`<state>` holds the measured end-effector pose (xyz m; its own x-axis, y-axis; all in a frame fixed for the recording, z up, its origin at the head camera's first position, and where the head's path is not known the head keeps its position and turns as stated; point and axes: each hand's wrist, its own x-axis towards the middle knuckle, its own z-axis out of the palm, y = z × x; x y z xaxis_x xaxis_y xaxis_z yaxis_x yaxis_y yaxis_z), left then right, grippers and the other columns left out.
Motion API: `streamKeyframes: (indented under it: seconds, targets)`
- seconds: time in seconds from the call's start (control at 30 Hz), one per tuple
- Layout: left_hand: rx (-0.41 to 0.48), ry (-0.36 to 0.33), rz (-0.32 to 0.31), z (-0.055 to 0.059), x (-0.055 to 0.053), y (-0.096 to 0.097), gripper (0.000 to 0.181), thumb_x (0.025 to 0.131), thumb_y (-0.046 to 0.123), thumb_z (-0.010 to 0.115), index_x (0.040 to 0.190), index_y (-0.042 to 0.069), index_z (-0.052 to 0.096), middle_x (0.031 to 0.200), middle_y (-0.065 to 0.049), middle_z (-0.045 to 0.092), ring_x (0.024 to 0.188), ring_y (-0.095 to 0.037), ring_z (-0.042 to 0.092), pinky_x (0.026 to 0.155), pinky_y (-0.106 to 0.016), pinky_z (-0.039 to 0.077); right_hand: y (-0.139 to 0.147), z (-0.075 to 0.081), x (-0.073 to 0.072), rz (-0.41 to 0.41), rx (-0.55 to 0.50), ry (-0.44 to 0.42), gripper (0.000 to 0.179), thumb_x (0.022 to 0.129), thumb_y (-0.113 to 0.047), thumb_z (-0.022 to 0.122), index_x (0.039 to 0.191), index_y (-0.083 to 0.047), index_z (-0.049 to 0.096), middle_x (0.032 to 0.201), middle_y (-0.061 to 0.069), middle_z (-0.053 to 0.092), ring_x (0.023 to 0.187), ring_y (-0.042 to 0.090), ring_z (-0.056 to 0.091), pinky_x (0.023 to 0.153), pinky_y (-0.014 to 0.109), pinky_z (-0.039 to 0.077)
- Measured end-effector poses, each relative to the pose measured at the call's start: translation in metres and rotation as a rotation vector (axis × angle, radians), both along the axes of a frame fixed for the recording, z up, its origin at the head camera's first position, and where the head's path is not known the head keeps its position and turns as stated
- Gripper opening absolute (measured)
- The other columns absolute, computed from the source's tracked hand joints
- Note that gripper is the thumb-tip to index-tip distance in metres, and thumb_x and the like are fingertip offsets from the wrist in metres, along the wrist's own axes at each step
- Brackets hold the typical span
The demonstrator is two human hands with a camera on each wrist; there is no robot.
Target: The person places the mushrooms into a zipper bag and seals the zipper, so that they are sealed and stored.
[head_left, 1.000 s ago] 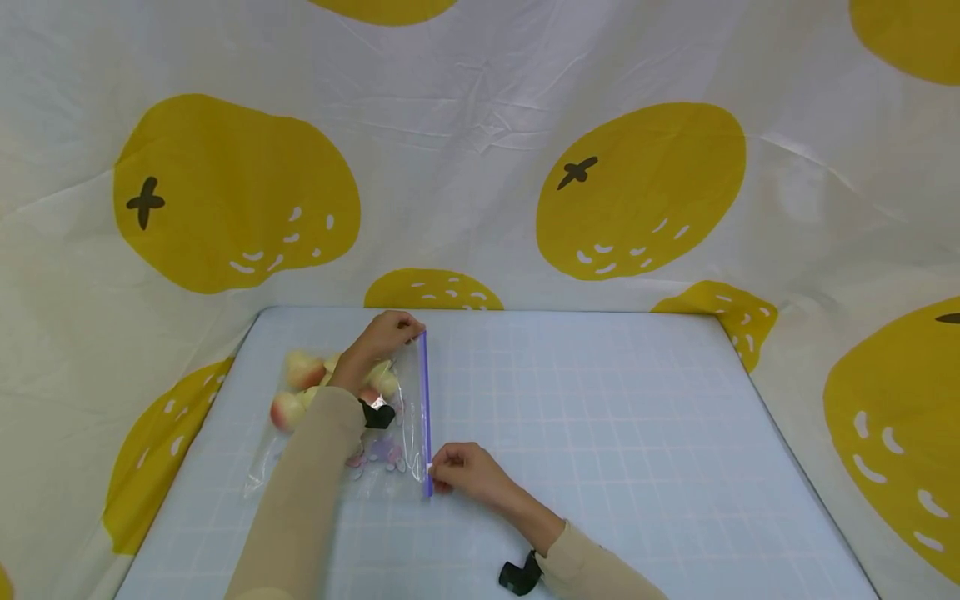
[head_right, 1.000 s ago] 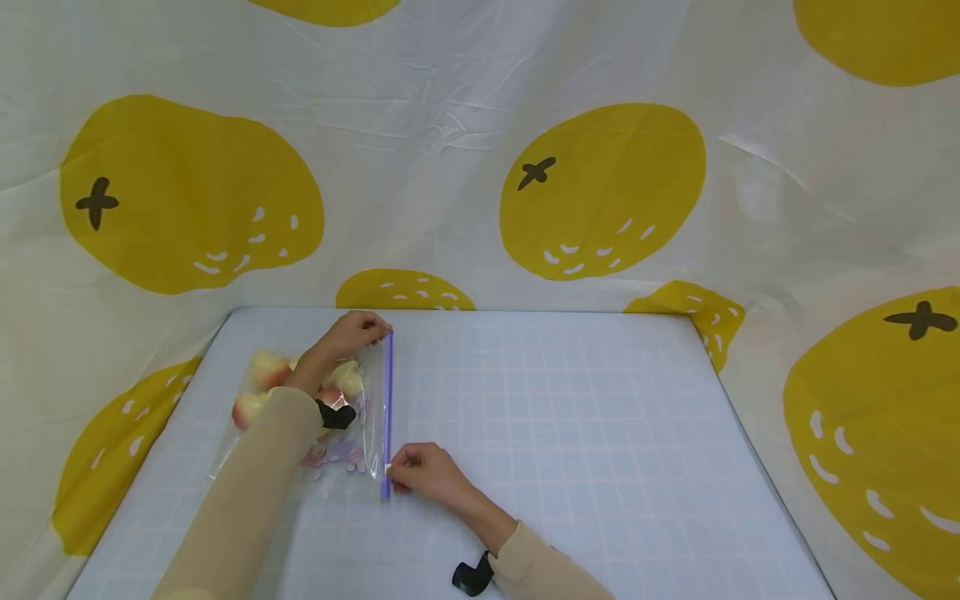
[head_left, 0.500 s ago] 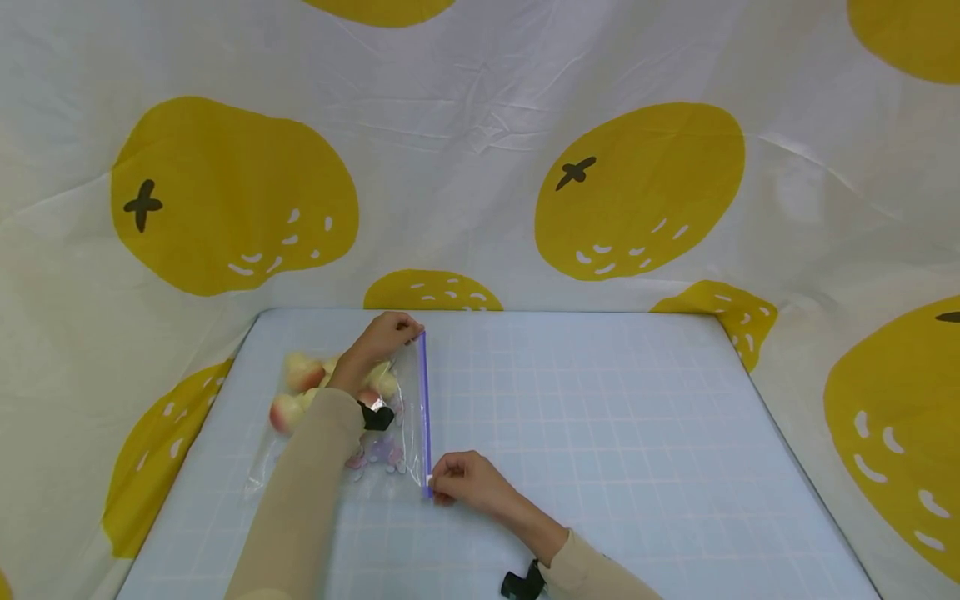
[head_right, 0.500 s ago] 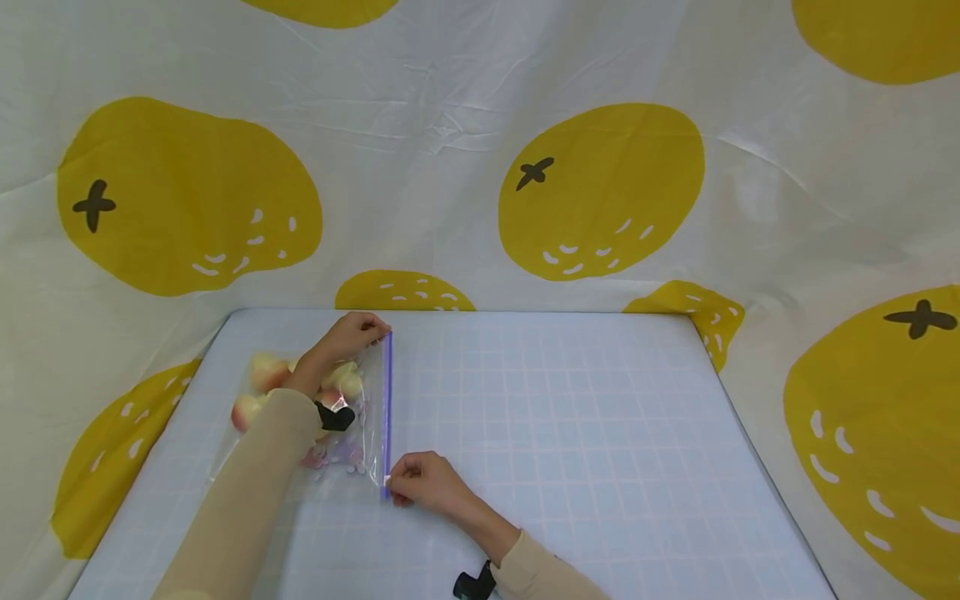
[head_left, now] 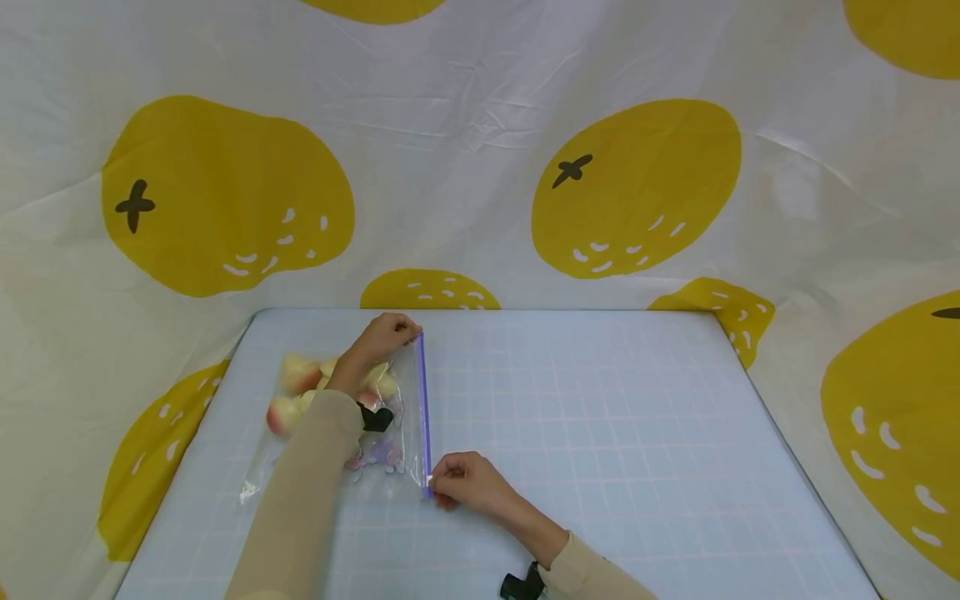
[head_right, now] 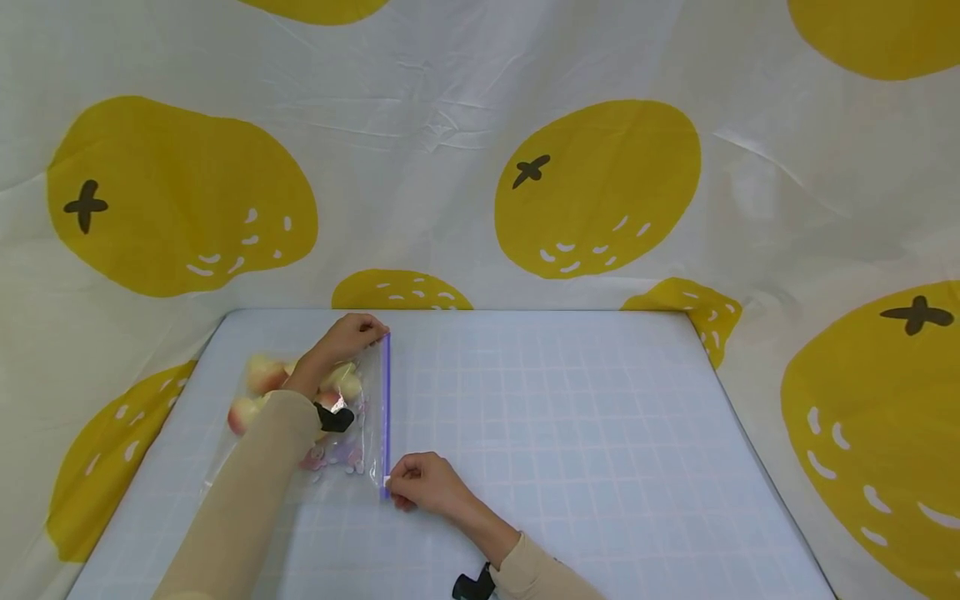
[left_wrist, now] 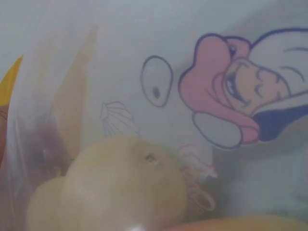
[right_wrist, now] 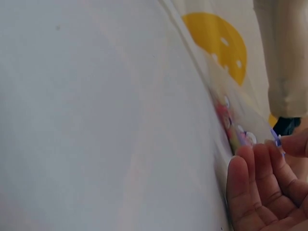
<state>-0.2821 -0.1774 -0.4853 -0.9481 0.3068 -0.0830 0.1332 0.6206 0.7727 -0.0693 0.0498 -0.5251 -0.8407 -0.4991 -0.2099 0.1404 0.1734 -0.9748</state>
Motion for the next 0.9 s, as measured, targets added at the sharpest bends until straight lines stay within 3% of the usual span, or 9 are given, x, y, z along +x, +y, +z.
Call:
streamKeyframes:
  seconds: [0.33,0.6,0.77,0.9]
  targets:
    - [-0.008,0.006,-0.016,-0.002,0.0,0.0,0.026,0.103,0.025,0.059,0.103,0.003,0.073,0.098,-0.008,0.069,0.087,-0.023,0.058,0.08,-0.038,0.051,0.0,0.0,0.001,0.026,-0.032,-0.036,0.013,0.092,-0.005,0.067,0.083,0.004,0.068,0.072,0.019,0.069,0.06,0.016,0.064,0.058,0.031,0.058]
    - [-0.023,-0.031,-0.033,0.003,0.001,0.002,0.026,0.104,0.026,0.057,0.104,0.005,0.071,0.101,-0.008,0.069,0.091,-0.023,0.06,0.084,-0.038,0.051,0.005,0.001,0.002,0.068,-0.048,-0.052,0.015,0.094,-0.01,0.067,0.089,0.004,0.071,0.079,0.019,0.072,0.064,0.023,0.069,0.062,0.036,0.059]
    - [-0.022,0.0,-0.088,0.006,0.004,0.005,0.026,0.106,0.023,0.051,0.11,0.004,0.069,0.103,-0.008,0.067,0.094,-0.024,0.062,0.086,-0.04,0.05,0.01,0.001,0.0,0.085,-0.027,-0.06,0.017,0.095,-0.014,0.067,0.094,0.002,0.073,0.084,0.017,0.073,0.072,0.034,0.071,0.066,0.042,0.06]
    - [-0.041,0.035,-0.09,0.008,0.009,0.006,0.027,0.106,0.024,0.051,0.114,0.004,0.067,0.108,-0.008,0.067,0.099,-0.025,0.061,0.091,-0.042,0.048,0.016,-0.002,-0.004,0.065,-0.003,-0.06,0.014,0.097,-0.011,0.064,0.097,0.0,0.073,0.085,0.015,0.073,0.075,0.033,0.071,0.067,0.042,0.06]
